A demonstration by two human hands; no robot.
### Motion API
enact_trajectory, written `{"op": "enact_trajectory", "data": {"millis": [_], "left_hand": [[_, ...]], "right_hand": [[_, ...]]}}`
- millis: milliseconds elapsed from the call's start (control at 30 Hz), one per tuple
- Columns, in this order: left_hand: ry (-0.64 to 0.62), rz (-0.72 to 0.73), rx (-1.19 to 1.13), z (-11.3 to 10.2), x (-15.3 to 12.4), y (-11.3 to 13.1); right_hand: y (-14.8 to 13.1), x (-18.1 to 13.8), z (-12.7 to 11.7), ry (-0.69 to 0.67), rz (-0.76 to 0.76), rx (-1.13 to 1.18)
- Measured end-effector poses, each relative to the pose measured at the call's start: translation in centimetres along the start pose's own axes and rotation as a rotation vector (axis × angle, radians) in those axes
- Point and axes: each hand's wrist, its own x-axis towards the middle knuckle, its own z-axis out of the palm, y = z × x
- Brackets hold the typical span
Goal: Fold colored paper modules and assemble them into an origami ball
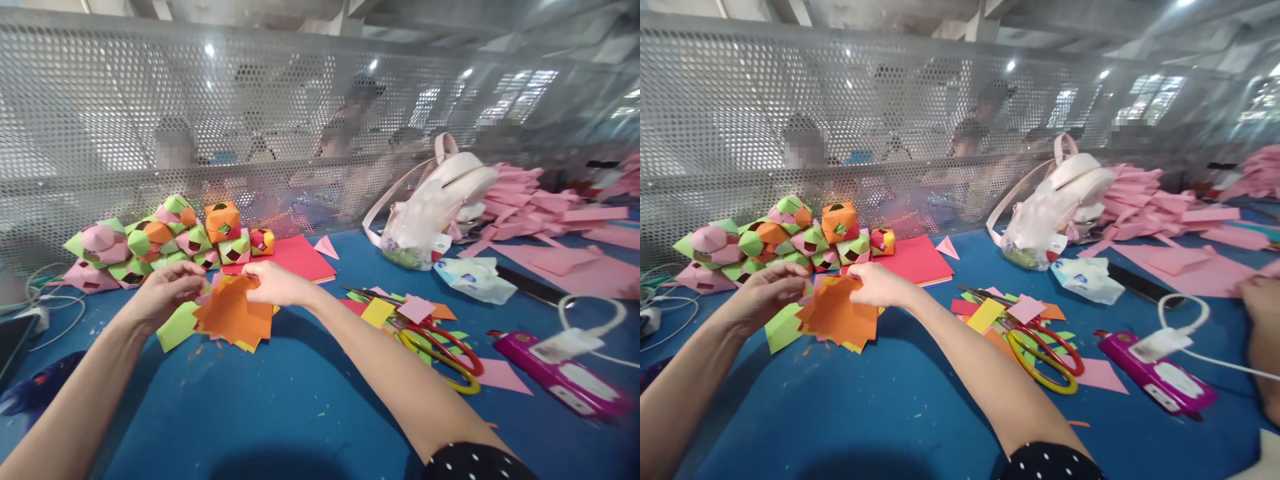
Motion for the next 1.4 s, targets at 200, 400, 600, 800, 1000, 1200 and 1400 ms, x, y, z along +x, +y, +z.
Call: {"op": "enact_trajectory", "data": {"millis": [200,400,600,800,1000,1200,1400], "left_hand": [[0.209,-0.042,0.798,-3.9,1.3,-3.7],[0.041,-0.124,1.081,-4.0,0.8,-6.8],[-0.049,-0.124,1.244,-3.5,0.9,-6.4],[-0.079,-0.139,1.298,-3.1,0.4,-6.2],[-0.055,-0.166,1.321,-2.3,0.0,-6.8],[-0.07,-0.209,1.316,-2.7,1.2,-7.0],[-0.169,-0.279,1.268,-3.6,2.8,-7.1]], "right_hand": [[1.5,0.2,-2.1,0.162,0.08,0.108],[1.4,0.3,-2.3,0.211,0.086,0.189],[1.1,0.3,-2.0,0.203,0.075,0.198],[2.3,0.0,-2.4,0.252,0.097,0.197],[3.0,-0.3,-3.0,0.271,0.114,0.164],[3.6,-0.2,-2.7,0.279,0.119,0.136],[3.4,-0.1,-2.5,0.252,0.101,0.134]]}}
